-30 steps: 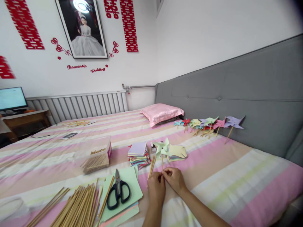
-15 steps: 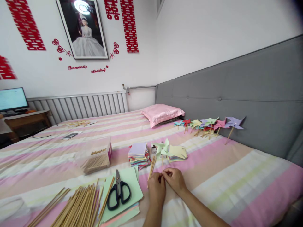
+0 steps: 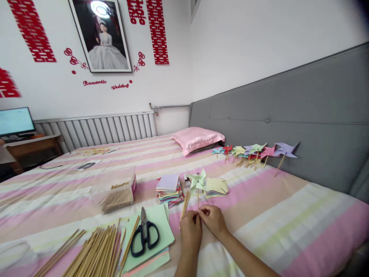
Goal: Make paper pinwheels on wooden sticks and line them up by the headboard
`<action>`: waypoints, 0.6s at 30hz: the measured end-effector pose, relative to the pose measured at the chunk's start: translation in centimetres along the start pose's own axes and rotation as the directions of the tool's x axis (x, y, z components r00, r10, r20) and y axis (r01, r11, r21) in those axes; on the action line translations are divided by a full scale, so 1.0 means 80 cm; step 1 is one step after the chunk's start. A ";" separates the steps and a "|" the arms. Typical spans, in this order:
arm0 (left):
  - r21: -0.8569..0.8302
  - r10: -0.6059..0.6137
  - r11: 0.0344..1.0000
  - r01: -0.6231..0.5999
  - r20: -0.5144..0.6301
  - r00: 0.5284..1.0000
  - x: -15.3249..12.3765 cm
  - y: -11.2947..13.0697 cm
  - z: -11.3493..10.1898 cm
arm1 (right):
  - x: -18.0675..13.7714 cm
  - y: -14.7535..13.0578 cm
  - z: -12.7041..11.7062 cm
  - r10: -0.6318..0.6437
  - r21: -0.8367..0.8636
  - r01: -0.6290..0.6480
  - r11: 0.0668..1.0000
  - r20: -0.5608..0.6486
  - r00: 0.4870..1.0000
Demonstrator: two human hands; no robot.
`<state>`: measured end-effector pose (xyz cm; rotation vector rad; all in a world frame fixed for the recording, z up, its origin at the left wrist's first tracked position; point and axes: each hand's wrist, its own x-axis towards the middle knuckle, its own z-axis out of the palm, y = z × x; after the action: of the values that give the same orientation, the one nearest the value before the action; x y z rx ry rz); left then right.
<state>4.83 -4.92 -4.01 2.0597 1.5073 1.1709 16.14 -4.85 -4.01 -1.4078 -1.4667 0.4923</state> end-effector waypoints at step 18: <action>0.006 -0.012 1.000 0.012 -0.002 1.000 0.001 0.001 0.000 | 0.000 0.000 0.000 0.005 -0.003 -0.005 1.000 0.002 1.000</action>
<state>4.89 -4.91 -3.90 2.0510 1.5238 1.1651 16.16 -4.86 -4.02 -1.4146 -1.4662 0.4946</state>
